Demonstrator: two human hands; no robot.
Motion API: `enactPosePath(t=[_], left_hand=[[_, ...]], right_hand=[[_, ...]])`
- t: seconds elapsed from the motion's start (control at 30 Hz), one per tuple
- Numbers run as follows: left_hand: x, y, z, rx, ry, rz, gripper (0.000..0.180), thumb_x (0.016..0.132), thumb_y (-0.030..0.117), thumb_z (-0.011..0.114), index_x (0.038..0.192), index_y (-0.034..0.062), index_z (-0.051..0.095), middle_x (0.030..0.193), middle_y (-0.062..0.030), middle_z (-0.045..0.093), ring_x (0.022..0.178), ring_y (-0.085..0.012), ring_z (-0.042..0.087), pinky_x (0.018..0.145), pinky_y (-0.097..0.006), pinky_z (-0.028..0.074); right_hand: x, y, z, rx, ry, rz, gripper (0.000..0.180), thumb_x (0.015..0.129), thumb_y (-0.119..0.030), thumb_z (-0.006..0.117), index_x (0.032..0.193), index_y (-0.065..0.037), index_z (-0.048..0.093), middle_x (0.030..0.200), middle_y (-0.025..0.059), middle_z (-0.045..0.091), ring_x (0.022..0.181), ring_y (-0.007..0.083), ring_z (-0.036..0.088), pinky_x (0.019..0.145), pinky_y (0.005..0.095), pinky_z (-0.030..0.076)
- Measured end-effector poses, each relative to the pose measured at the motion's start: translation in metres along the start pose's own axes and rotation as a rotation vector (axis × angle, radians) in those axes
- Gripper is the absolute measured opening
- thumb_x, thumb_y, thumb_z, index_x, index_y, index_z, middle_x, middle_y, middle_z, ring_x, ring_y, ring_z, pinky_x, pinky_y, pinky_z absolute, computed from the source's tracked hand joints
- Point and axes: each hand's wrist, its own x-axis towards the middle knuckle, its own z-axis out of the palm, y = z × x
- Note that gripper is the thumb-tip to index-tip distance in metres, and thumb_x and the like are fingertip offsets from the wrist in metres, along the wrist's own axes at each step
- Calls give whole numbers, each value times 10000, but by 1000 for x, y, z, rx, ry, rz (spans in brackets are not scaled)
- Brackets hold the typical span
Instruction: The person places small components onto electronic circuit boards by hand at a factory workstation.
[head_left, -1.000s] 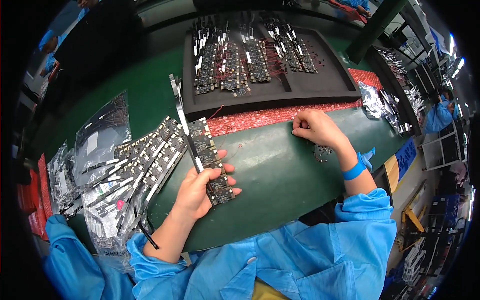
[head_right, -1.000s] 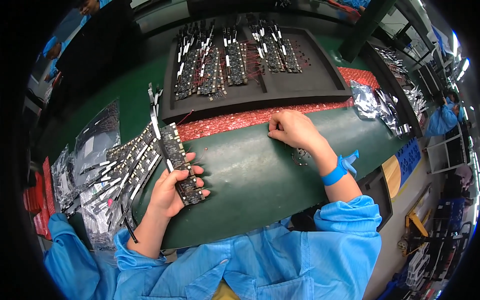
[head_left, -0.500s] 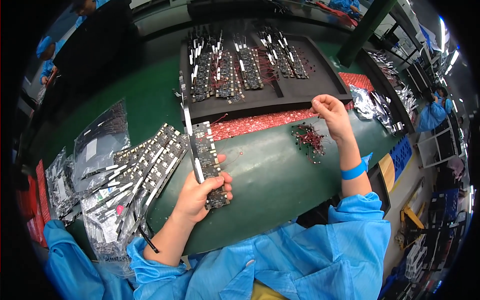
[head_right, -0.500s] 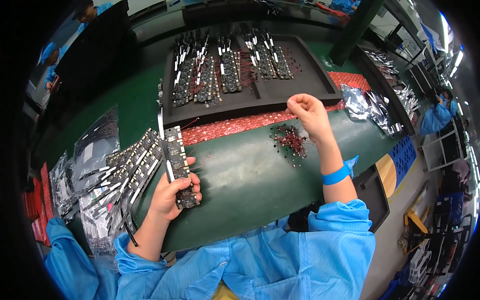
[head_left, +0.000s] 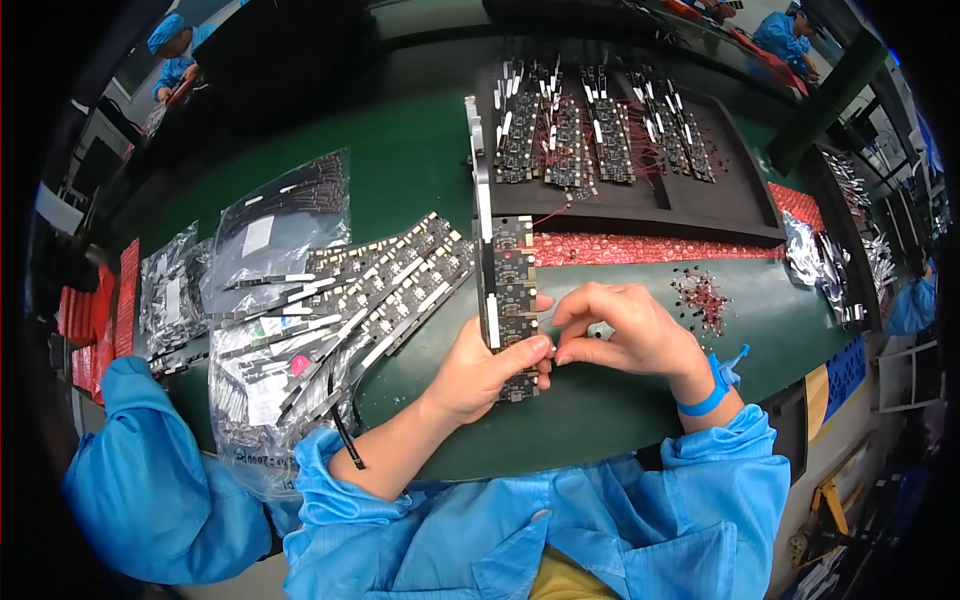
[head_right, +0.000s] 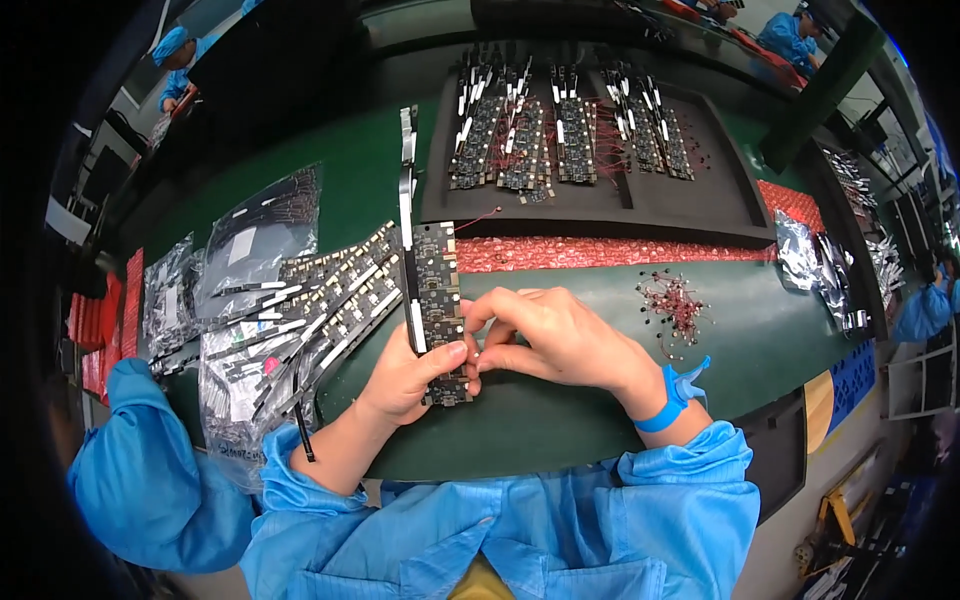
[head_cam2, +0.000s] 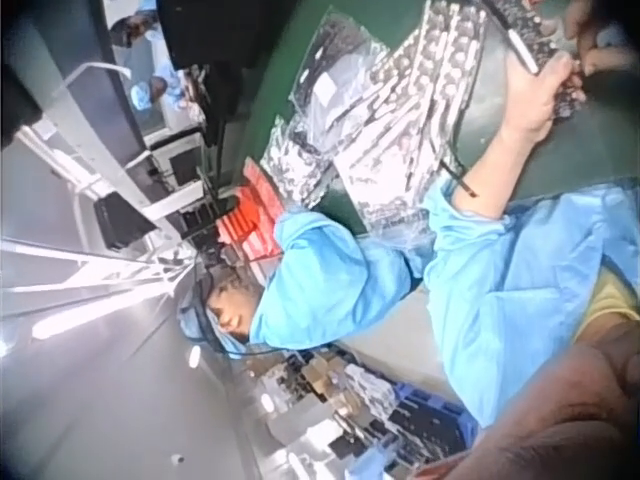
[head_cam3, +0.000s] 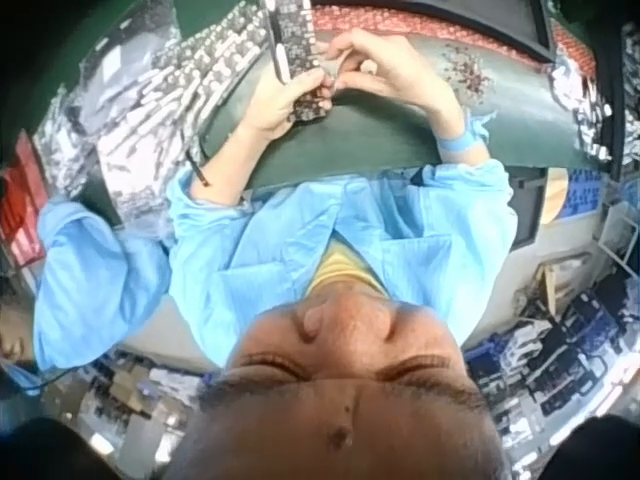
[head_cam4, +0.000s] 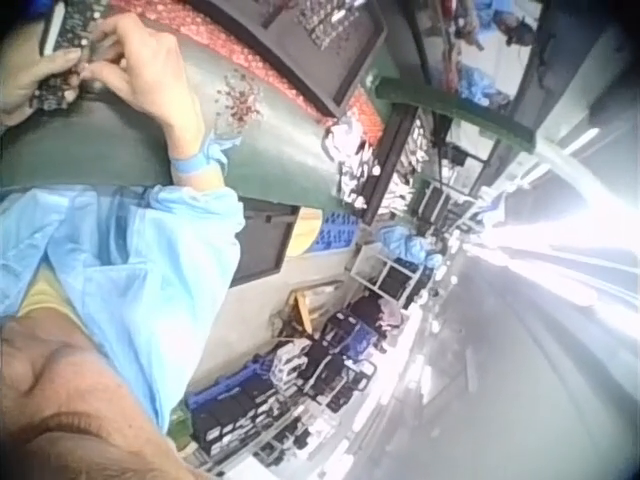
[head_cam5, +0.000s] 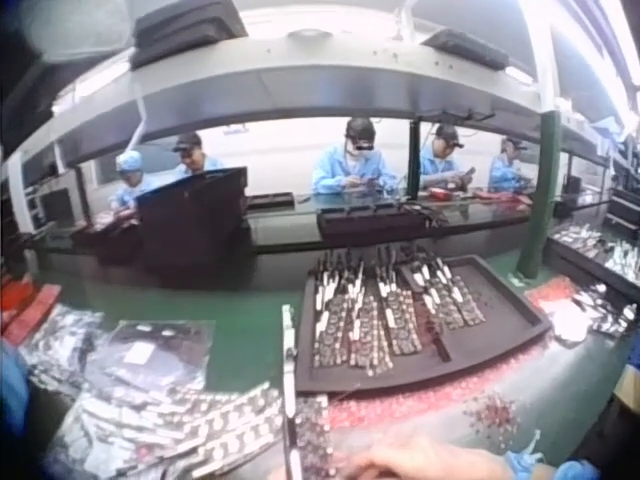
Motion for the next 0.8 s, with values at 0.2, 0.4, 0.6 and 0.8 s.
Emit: enactPosePath(t=[0.2,0.4,0.6,0.8], left_hand=[[0,-2,-4,63,-33,-16,356,683,58,508,985,-11,333,664,-50,478,547,-119,482,501,-221,412],[0,1,-1,45,44,-6,355,673,29,503,979,-21,331,664,-55,478,557,-122,482,499,-233,414],[0,4,3,-24,127,-13,330,658,-14,412,976,-34,324,699,-94,485,586,-148,493,517,-254,428],[1,3,-3,-96,120,-60,339,642,-26,338,979,-18,307,827,-143,458,695,-208,500,591,-321,453]], right_hand=[[0,-2,4,-37,46,-41,247,545,-68,619,721,-32,449,589,46,528,546,180,507,484,258,384],[-5,4,-1,-123,50,-33,160,540,-50,606,666,-40,508,588,48,518,522,179,487,465,257,374],[-6,3,5,-180,152,-39,105,532,-7,571,613,-42,513,557,39,500,491,172,464,440,254,361],[-8,3,16,-246,345,-69,104,530,-43,580,591,-40,496,526,39,468,470,181,444,430,269,349]])
